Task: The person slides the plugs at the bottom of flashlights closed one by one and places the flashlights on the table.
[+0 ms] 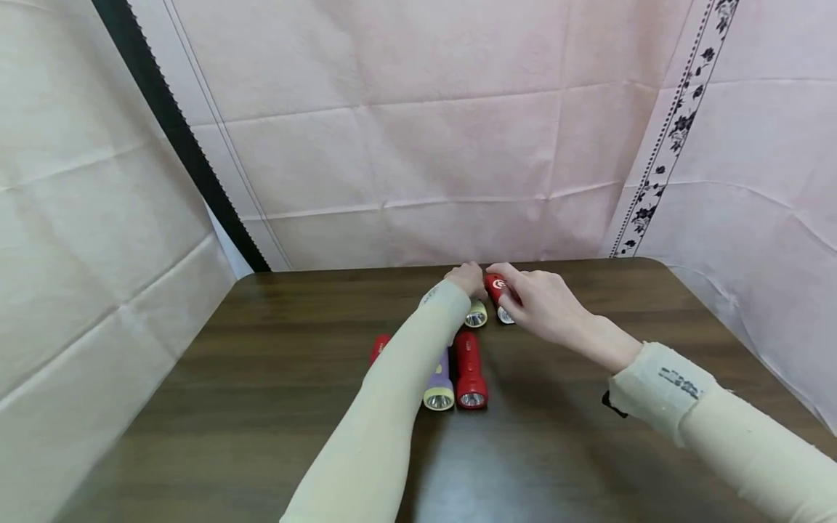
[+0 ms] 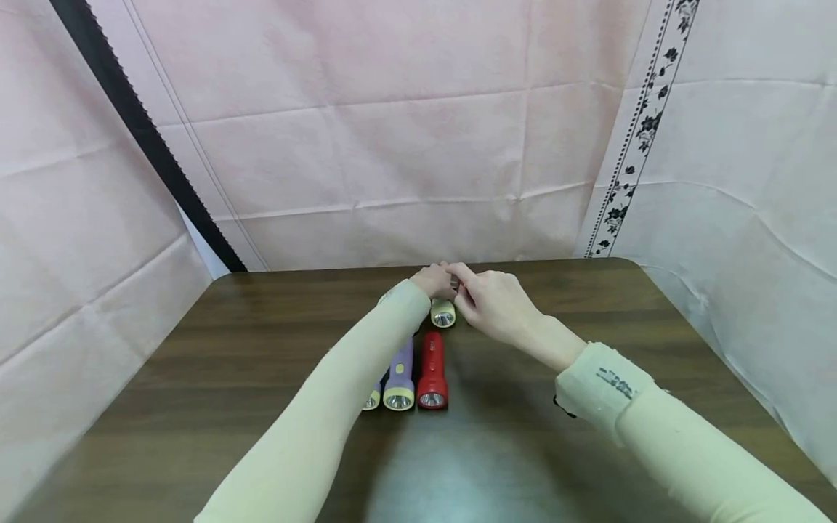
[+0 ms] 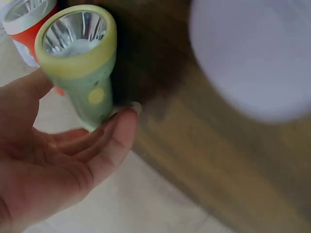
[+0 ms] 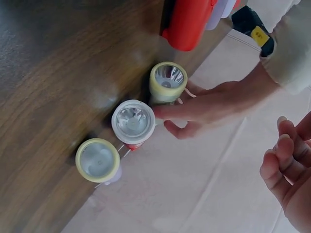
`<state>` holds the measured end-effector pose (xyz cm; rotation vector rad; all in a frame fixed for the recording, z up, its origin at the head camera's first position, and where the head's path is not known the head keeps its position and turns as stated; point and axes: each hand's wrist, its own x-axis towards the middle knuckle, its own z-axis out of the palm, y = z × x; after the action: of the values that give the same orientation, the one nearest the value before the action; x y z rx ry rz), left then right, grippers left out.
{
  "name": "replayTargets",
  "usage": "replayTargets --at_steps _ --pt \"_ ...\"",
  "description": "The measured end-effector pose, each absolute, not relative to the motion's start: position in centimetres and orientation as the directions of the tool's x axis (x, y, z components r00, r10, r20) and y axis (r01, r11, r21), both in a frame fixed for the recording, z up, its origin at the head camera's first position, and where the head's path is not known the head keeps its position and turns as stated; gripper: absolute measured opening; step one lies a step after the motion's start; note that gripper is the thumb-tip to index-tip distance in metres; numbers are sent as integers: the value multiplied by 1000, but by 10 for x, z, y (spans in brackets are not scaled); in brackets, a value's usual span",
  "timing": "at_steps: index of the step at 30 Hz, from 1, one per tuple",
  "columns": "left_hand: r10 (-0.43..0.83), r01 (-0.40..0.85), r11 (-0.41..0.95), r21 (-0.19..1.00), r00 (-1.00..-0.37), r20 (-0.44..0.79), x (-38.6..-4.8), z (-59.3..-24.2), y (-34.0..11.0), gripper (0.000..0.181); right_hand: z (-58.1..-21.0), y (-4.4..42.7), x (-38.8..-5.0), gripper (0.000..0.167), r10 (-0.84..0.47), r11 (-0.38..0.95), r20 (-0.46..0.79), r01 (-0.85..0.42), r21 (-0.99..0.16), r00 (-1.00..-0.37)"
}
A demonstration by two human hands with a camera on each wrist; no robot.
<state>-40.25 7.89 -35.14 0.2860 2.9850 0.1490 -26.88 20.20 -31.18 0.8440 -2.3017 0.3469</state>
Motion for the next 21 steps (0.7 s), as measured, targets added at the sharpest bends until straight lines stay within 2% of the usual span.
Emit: replayTargets --at_steps 5,8,12,17,21 --pt "147 123 971 203 -983 -110 -406 -355 73 54 -310 200 -267 28 -478 760 662 -650 -18 -577" --pt "140 115 969 218 -985 -102 -416 -359 70 46 -310 202 -265 28 -476 766 659 -643 -16 -582" --pt "175 152 957 246 -981 -77 -422 -355 63 33 -309 205 -263 32 -463 783 638 -621 -30 -615" --pt "251 237 926 293 -968 -8 -410 -338 51 30 -308 209 -261 42 -444 798 599 -598 -74 -667" --pt "322 327 891 315 -944 71 -396 -322 40 28 -306 213 -261 45 -445 799 603 -598 -67 -662"
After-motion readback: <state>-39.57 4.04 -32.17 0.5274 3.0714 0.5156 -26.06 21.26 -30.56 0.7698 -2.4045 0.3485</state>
